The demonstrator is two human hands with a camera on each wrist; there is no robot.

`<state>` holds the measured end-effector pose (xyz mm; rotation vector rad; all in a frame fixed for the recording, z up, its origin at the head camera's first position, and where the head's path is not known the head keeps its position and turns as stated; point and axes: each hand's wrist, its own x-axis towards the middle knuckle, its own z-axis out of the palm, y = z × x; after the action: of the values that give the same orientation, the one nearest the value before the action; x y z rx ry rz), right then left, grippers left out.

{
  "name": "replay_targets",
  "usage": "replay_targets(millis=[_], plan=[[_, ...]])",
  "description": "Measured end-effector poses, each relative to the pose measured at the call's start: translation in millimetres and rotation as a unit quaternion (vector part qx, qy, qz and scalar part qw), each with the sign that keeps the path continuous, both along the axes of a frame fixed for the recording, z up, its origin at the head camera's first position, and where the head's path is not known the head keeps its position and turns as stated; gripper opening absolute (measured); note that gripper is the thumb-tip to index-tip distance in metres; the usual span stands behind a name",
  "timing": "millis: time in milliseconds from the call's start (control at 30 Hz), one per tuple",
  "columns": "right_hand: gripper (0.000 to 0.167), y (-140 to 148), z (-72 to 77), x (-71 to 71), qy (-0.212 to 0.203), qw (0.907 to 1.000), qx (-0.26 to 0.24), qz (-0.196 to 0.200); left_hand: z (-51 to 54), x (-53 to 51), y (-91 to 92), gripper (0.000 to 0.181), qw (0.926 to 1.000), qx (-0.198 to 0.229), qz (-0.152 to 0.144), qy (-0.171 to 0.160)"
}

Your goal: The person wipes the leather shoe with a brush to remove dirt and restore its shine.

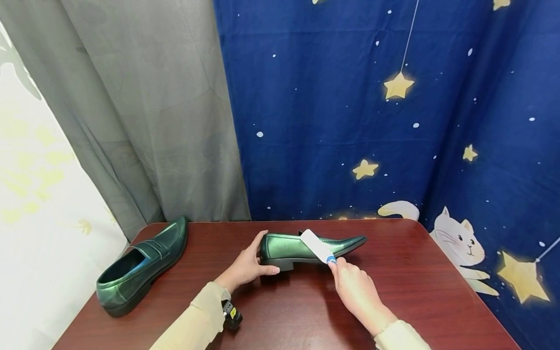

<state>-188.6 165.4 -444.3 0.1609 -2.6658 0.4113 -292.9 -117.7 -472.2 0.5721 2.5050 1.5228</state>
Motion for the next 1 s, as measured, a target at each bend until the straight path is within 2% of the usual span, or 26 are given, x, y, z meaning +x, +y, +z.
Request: replay_targets(millis=[233,533,767,1000], plan=[[0.030,2.4,3.3,0.0,-0.012,0.9998,-0.003,-0.015,1.6,-0.1,0.3,0.110,0.9999,0.004,-0.009,-0.001],[0.031,8.8,10.8,3.4,-0.047,0.9983,-0.017,-0.029,0.3,-0.4,0.6,0.110,0.9999,0.009,-0.013,0.004],[0.033,20.5,13.4,6.9,-0.089,0.9947,-0.030,-0.042,-1.3,1.6,-1.7,0.111,0.9999,0.010,-0.008,-0.009],[0.032,31.1,19.0,8.1,-0.111,0.9926,-0.027,-0.040,-1.8,1.2,-2.0,0.111,0.9998,0.014,-0.009,-0.005]])
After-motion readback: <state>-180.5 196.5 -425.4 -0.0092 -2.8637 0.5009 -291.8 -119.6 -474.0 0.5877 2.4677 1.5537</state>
